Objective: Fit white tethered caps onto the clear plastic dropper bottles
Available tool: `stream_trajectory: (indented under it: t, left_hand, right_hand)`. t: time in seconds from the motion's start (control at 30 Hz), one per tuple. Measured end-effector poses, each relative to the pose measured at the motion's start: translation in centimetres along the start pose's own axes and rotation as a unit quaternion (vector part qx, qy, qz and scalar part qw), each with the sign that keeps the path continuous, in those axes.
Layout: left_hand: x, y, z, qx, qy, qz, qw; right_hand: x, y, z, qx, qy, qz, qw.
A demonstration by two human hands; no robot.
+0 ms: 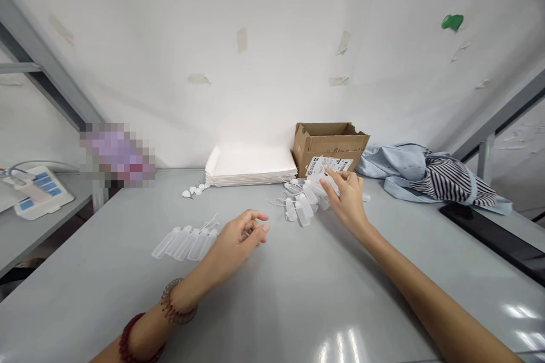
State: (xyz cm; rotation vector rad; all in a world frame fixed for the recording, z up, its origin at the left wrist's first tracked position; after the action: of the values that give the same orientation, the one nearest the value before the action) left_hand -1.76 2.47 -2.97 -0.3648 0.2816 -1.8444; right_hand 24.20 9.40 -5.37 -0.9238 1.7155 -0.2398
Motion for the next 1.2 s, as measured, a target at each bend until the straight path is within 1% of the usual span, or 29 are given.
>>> stream_trajectory:
  t: [0.1, 0.23, 0.3, 0.4, 0.47, 0.5, 0.57, 0.67, 0.73, 0.8, 0.9, 1.03, 1.1, 1.2]
  left_hand:
    - [0.0, -0.3, 0.2, 0.002, 0.017, 0.046, 0.999]
    - [-0.2, -1.4, 0.6, 0.029, 0.034, 0.137, 0.99]
    - [-0.5, -2.6, 0.7, 0.038, 0.046, 0.19, 0.98]
    - [-1.0, -5.1, 0.5, 0.019, 0.065, 0.276, 0.959]
    - [-1.4, -7.1, 0.0, -0.031, 0.06, 0.332, 0.941]
    - [-1.6, -8.1, -0.3, -0.043, 0.055, 0.348, 0.935]
    - [-1.9, -9.9, -1.0, -0.068, 0.045, 0.371, 0.925]
    - [-2.4, -12.0, -2.2, -0.129, 0.029, 0.391, 0.911]
    - [-2.6, -13.1, -2.9, -0.183, 0.02, 0.394, 0.901]
    - [-2.9, -13.7, -3.6, -0.233, 0.013, 0.385, 0.893]
    - [-3.2, -14.3, -4.7, -0.293, 0.004, 0.36, 0.886]
    - [-3.6, -14.6, -5.6, -0.358, -0.002, 0.336, 0.871]
    - [-3.7, -14.7, -6.0, -0.384, -0.004, 0.324, 0.865]
    - [-4.0, -14.8, -6.5, -0.413, -0.005, 0.293, 0.862]
  right_hand:
    - [0.6, -0.3, -0.8, 0.0, 0.005, -0.009, 1.0]
    - [1.1, -0.9, -2.2, -0.012, -0.01, 0.003, 1.0]
    - [1.5, -1.1, -3.2, -0.027, -0.052, 0.017, 0.998]
    - [2.6, -1.4, -5.4, -0.074, -0.16, 0.023, 0.984]
    - [3.7, -1.6, -7.3, -0.114, -0.219, -0.014, 0.969]
    - [4.3, -1.7, -8.3, -0.13, -0.241, -0.04, 0.961]
    - [5.6, -1.8, -10.1, -0.153, -0.264, -0.1, 0.947]
    - [7.2, -1.7, -12.2, -0.177, -0.28, -0.166, 0.929]
    - [7.7, -1.3, -13.1, -0.185, -0.288, -0.2, 0.918]
    - [7.8, -0.4, -13.8, -0.197, -0.284, -0.227, 0.91]
    - [7.5, 1.6, -15.3, -0.222, -0.27, -0.254, 0.902]
    - [6.8, 4.3, -17.8, -0.224, -0.277, -0.259, 0.898]
    - [6.6, 5.1, -18.6, -0.21, -0.271, -0.265, 0.901]
    - [6.3, 5.3, -18.8, -0.202, -0.241, -0.281, 0.907]
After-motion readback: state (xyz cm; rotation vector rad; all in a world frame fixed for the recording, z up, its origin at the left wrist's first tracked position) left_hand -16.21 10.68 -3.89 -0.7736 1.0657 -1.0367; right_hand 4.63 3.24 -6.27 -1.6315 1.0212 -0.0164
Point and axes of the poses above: each hand's wrist, its own x-axis away from the middle knuckle, its own y-axis out of the palm, z = x × y, the point moved 1 cm from there along -x, towards the middle knuckle, and after that the axes turned 1 degree about z, right-handed, at the moved point
